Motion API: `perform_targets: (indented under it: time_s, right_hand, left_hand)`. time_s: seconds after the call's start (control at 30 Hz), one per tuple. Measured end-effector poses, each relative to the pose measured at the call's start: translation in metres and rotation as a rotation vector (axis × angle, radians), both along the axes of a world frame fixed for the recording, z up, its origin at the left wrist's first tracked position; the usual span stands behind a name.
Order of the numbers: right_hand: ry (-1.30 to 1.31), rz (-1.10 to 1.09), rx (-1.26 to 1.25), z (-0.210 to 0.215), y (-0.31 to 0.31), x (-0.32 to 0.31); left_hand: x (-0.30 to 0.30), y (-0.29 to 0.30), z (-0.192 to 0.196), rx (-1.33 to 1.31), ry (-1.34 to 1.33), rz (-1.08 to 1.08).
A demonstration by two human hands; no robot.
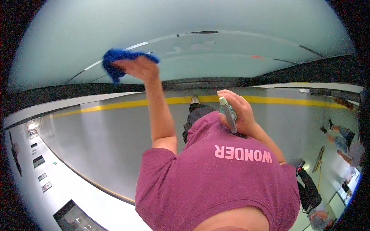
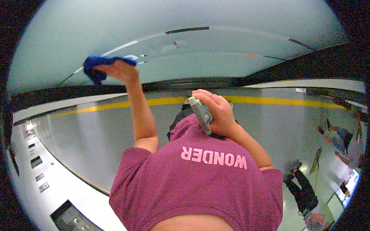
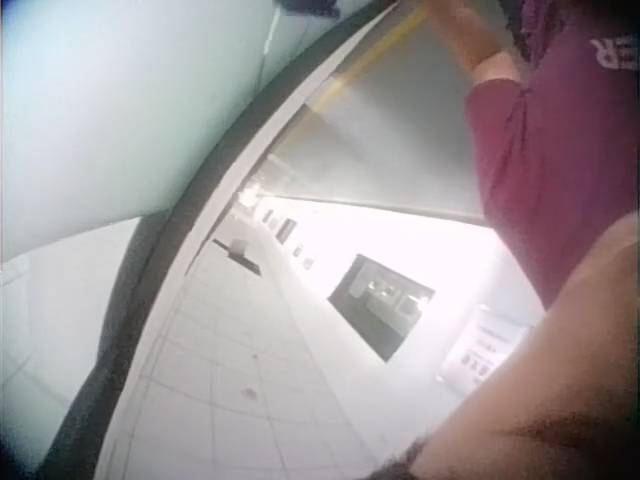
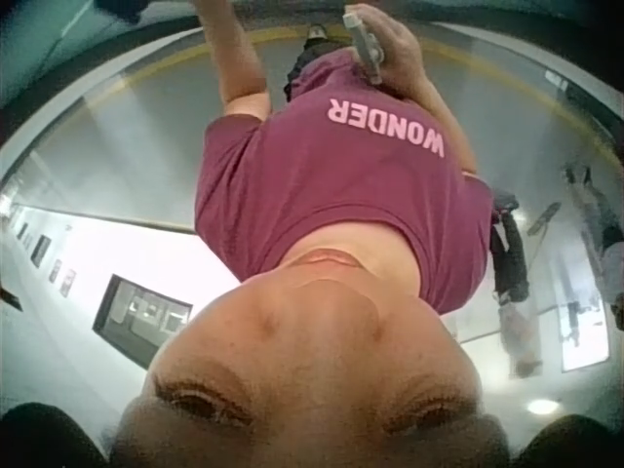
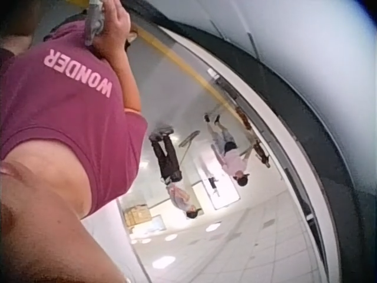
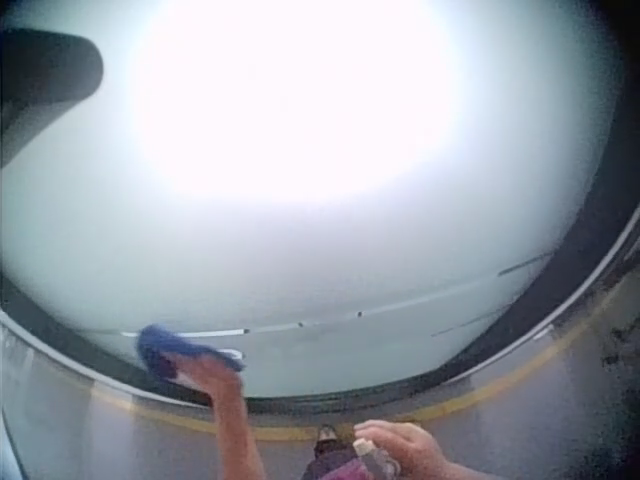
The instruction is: Cleaning a glass partition using a spray bottle and a cloth.
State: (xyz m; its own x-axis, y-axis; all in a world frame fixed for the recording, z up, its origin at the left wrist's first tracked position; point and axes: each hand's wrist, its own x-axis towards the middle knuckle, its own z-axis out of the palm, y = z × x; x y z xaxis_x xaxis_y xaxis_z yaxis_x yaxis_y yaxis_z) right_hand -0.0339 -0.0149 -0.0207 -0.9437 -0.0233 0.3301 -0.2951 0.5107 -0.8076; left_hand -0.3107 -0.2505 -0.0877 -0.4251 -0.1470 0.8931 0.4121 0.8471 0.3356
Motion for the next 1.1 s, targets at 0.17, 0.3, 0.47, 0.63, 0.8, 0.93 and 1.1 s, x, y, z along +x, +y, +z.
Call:
perform_targets:
  time_s: [0.17, 0.3, 0.47, 0.63, 0.8, 0.93, 1.1]
  right_hand:
    - [-0.004, -0.05, 0.016, -0.001, 0.0, 0.004]
    - [0.015, -0.061, 0.028, 0.002, -0.002, 0.007]
    - [0.01, -0.111, 0.075, 0.002, 0.005, 0.017]
    - [-0.013, -0.124, -0.003, -0.002, 0.0, 0.022]
    - [0.038, -0.117, 0.072, -0.007, 0.001, 0.029]
    - [0.056, -0.102, 0.045, -0.012, 0.0, 0.027]
    - [0.029, -0.071, 0.083, -0.005, -0.005, 0.017]
  left_hand:
    - [-0.031, -0.049, -0.022, 0.14, 0.133, 0.073]
    - [-0.037, -0.047, -0.044, 0.008, 0.192, 0.231]
    - [0.008, 0.053, -0.012, -0.119, 0.296, 0.114]
    - [0.068, 0.138, -0.027, 0.178, -0.024, -0.253]
    - [0.11, 0.202, -0.022, -0.572, 0.228, -0.55]
    - [0.111, 0.191, 0.004, -0.341, 0.019, -0.729]
    - [0.093, 0.138, 0.025, -0.381, -0.052, -0.65]
